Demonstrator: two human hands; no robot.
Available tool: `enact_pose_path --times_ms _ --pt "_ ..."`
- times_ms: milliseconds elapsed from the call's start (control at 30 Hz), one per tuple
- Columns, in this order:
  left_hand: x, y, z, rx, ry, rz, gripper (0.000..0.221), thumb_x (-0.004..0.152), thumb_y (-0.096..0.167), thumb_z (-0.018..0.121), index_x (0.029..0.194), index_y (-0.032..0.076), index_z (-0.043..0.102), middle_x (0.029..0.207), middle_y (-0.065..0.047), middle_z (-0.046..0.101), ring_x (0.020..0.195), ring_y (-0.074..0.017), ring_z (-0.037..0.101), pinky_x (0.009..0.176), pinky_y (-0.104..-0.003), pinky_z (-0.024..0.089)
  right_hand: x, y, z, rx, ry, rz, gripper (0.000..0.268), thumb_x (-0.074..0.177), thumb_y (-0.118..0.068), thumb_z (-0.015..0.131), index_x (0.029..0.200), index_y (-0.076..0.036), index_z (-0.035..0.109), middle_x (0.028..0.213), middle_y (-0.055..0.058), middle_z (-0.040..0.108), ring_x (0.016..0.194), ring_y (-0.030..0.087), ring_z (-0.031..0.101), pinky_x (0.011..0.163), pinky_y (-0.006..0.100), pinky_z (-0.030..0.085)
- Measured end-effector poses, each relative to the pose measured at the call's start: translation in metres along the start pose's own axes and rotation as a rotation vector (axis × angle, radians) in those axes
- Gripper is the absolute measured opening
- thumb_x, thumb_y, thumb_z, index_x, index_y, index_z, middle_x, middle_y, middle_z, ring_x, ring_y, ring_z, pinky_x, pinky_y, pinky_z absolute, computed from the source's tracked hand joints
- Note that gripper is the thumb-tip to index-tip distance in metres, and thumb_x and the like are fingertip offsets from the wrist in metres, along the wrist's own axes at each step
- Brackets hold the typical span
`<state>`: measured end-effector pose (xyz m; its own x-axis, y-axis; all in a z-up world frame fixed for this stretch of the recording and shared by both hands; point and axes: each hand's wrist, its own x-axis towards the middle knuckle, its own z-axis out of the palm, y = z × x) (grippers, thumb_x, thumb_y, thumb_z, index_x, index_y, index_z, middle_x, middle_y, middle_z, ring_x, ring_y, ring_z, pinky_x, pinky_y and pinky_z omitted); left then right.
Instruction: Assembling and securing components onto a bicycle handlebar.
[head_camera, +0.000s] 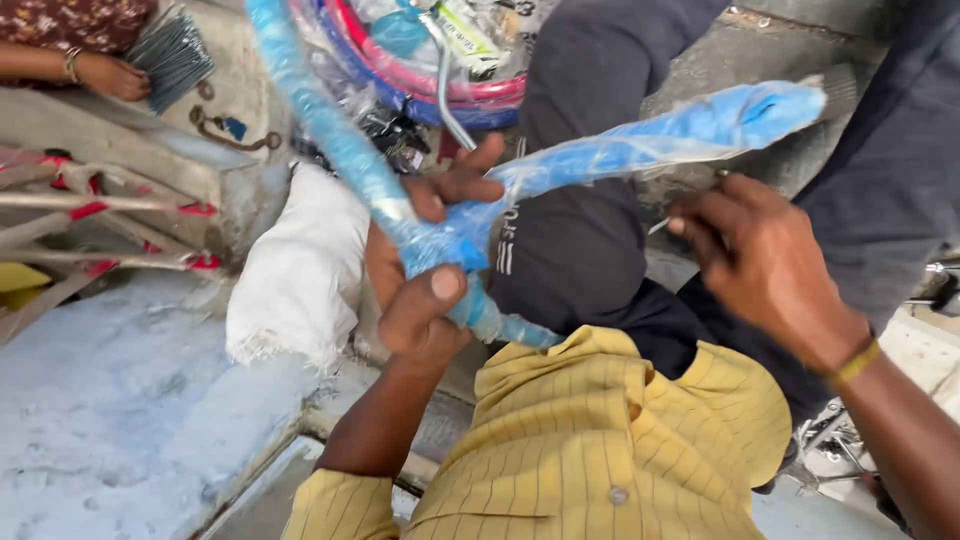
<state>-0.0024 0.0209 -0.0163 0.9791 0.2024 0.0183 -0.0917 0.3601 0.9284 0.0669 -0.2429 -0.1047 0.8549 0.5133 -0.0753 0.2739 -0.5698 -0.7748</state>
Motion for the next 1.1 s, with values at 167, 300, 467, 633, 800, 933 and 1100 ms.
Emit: enact_pose_path --times_ms 167,300,467,633,800,933,1100 --pt "-0.011 0.004 -0.007 -0.15 -0.157 -0.016 0.032 0.092 0.018 0.075 0.118 0.009 0.059 0.124 -0.021 0.07 0.147 -0.0357 0.041 0.129 -0.052 0.02 -0.046 -0.106 -0.023 0.033 0.215 -0.366 0.03 0.08 0.007 0.067 0.109 0.001 0.069 0.098 0.013 0.065 0.084 0.03 0.066 0.072 0.042 0.053" --pt "-0.018 0.013 -0.011 -0.138 -0.211 0.012 0.032 0.09 0.019 0.076 0.116 0.01 0.06 0.124 -0.022 0.07 0.147 -0.0363 0.042 0.132 -0.05 0.018 -0.042 -0.137 -0.019 0.136 0.196 -0.448 0.047 0.075 0.007 0.069 0.122 0.001 0.069 0.093 0.011 0.063 0.077 0.028 0.063 0.067 0.04 0.051" --pt "-0.029 0.018 -0.013 -0.152 -0.264 0.022 0.036 0.085 0.019 0.077 0.115 0.011 0.06 0.125 -0.022 0.071 0.145 -0.0361 0.044 0.133 -0.048 0.015 -0.04 -0.155 -0.002 0.231 0.257 -0.459 0.033 0.087 0.005 0.068 0.119 0.0 0.063 0.103 0.012 0.065 0.087 0.027 0.066 0.07 0.039 0.053" --pt "-0.033 0.018 -0.009 -0.155 -0.278 0.012 0.037 0.084 0.02 0.079 0.115 0.012 0.06 0.125 -0.021 0.071 0.146 -0.0362 0.044 0.133 -0.049 0.014 -0.043 -0.162 -0.006 0.249 0.289 -0.431 0.024 0.092 0.003 0.069 0.115 -0.002 0.065 0.099 0.011 0.065 0.082 0.025 0.066 0.065 0.037 0.052" --pt "-0.033 0.019 -0.006 -0.071 -0.3 0.034 0.036 0.087 0.022 0.08 0.115 0.013 0.061 0.126 -0.021 0.072 0.147 -0.0363 0.043 0.135 -0.044 0.009 -0.043 -0.162 -0.006 0.273 0.32 -0.42 0.02 0.095 0.001 0.07 0.115 -0.002 0.066 0.095 0.01 0.063 0.077 0.024 0.065 0.065 0.037 0.05" --pt "-0.03 0.017 0.0 -0.078 -0.311 0.013 0.035 0.088 0.022 0.081 0.115 0.013 0.06 0.126 -0.02 0.071 0.148 -0.0364 0.041 0.135 -0.045 0.009 -0.036 -0.163 -0.013 0.247 0.413 -0.475 0.018 0.092 0.001 0.071 0.109 -0.001 0.066 0.092 0.01 0.061 0.076 0.025 0.062 0.065 0.038 0.049" --pt "-0.032 0.014 0.006 -0.035 -0.332 0.032 0.034 0.091 0.025 0.08 0.115 0.013 0.06 0.126 -0.02 0.071 0.147 -0.0375 0.043 0.135 -0.045 0.011 -0.024 -0.154 -0.017 0.173 0.437 -0.655 0.013 0.082 0.003 0.069 0.094 0.0 0.065 0.087 0.011 0.061 0.069 0.026 0.057 0.061 0.039 0.048"
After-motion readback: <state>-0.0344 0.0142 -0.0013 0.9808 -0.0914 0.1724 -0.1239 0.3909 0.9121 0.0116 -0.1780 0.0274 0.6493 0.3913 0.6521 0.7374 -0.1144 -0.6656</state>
